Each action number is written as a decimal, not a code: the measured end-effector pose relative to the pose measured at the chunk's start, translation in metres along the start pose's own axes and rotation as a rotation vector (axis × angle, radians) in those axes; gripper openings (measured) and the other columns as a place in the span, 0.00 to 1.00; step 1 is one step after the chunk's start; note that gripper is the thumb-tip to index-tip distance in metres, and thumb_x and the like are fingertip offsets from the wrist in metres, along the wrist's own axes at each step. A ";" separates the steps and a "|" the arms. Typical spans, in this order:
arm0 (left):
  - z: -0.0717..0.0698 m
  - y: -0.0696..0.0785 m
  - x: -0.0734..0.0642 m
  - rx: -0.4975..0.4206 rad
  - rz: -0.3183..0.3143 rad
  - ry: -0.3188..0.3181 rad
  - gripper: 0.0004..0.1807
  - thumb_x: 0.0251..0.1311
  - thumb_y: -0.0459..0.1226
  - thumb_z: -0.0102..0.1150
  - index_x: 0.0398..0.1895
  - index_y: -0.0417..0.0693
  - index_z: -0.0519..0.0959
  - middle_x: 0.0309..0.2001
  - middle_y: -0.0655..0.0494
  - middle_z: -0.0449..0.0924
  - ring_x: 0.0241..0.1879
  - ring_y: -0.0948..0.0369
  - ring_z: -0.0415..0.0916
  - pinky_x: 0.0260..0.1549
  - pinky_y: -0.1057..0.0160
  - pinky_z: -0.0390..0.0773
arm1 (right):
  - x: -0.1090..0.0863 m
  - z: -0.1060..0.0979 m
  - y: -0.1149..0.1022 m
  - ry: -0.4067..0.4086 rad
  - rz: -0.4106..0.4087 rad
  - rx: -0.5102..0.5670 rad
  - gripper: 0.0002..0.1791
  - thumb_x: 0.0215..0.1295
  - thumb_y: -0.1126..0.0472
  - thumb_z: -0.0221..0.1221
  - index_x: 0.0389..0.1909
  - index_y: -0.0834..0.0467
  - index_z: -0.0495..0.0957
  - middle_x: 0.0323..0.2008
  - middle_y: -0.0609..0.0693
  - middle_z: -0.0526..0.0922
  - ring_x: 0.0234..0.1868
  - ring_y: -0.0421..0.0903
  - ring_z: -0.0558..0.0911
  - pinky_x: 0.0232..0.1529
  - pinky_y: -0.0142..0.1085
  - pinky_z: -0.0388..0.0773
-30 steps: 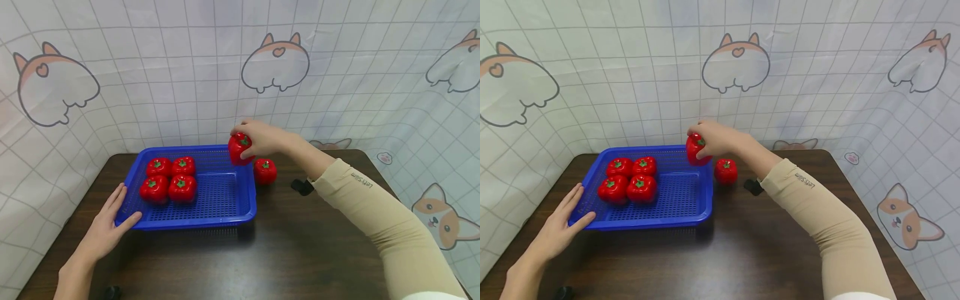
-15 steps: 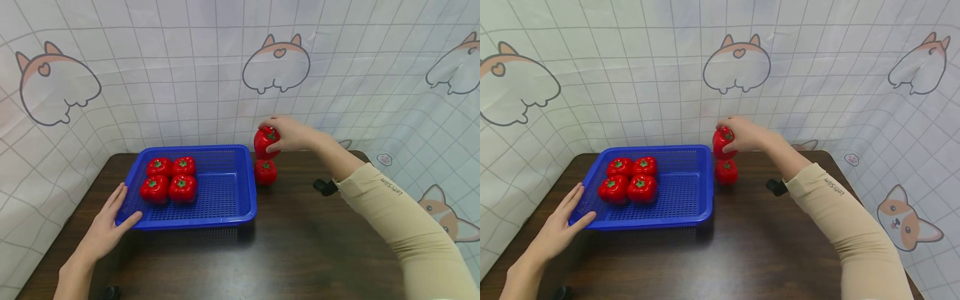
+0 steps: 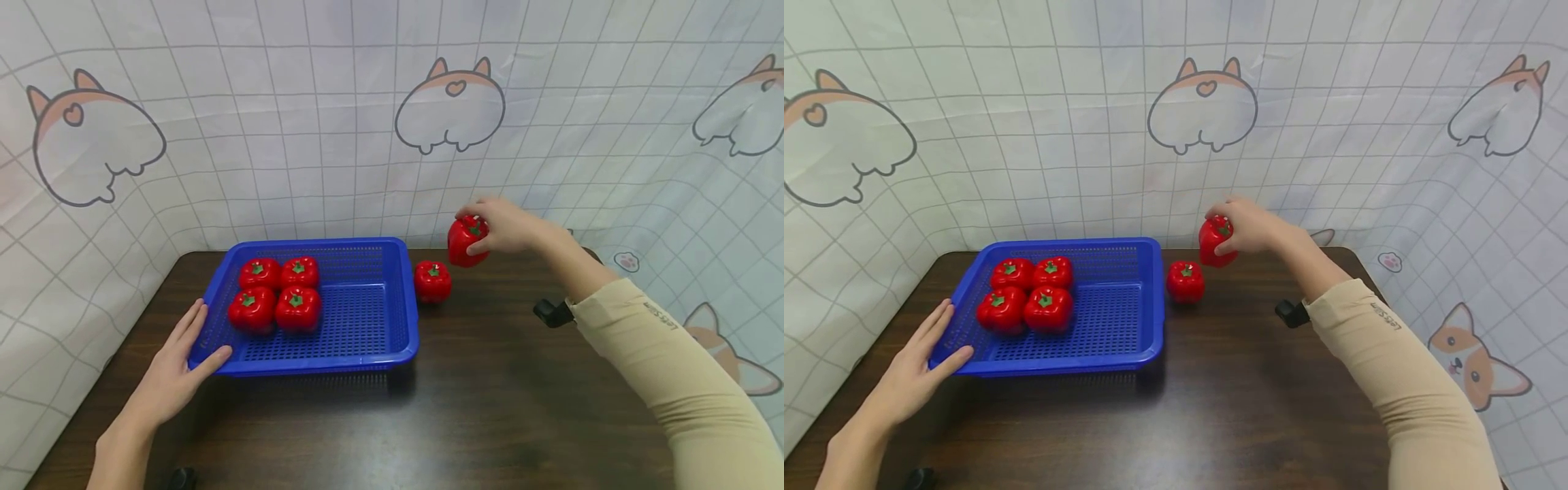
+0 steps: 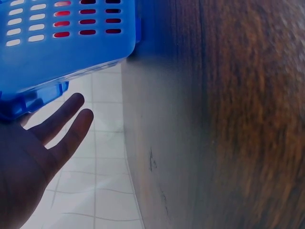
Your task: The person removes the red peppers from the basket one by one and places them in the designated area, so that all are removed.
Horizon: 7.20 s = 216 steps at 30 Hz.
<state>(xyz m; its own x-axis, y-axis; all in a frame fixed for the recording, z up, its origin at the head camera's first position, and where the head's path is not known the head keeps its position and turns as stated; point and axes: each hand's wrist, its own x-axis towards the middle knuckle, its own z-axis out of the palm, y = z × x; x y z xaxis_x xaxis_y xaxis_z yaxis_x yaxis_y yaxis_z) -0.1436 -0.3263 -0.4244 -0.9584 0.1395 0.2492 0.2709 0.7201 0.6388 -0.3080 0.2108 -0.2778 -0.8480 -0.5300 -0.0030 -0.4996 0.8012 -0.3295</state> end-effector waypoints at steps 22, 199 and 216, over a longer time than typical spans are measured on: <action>0.000 0.003 0.001 0.007 -0.012 0.000 0.46 0.71 0.48 0.60 0.83 0.43 0.49 0.83 0.50 0.39 0.77 0.34 0.43 0.65 0.24 0.48 | 0.001 0.048 0.039 -0.074 -0.032 0.041 0.31 0.57 0.68 0.73 0.62 0.65 0.77 0.54 0.61 0.81 0.55 0.60 0.78 0.50 0.54 0.82; 0.005 0.002 0.001 -0.048 -0.015 0.044 0.46 0.70 0.45 0.62 0.82 0.42 0.50 0.83 0.50 0.41 0.78 0.35 0.43 0.67 0.26 0.47 | 0.082 0.069 -0.156 -0.278 -0.431 -0.089 0.23 0.63 0.62 0.70 0.59 0.51 0.77 0.59 0.49 0.75 0.58 0.44 0.74 0.53 0.34 0.78; 0.009 0.002 0.001 -0.053 -0.012 0.039 0.45 0.71 0.46 0.61 0.83 0.44 0.49 0.83 0.53 0.40 0.78 0.35 0.43 0.66 0.24 0.48 | 0.051 0.038 -0.116 -0.165 -0.389 -0.009 0.25 0.64 0.63 0.69 0.62 0.52 0.78 0.65 0.51 0.74 0.65 0.49 0.73 0.60 0.43 0.77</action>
<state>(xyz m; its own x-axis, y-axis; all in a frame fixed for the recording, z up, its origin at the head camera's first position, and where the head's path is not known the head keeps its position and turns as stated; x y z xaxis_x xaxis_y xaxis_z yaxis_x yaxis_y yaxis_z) -0.1453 -0.3185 -0.4292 -0.9577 0.1035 0.2686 0.2646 0.6843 0.6795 -0.2868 0.0804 -0.2751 -0.5564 -0.8303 -0.0310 -0.7792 0.5344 -0.3275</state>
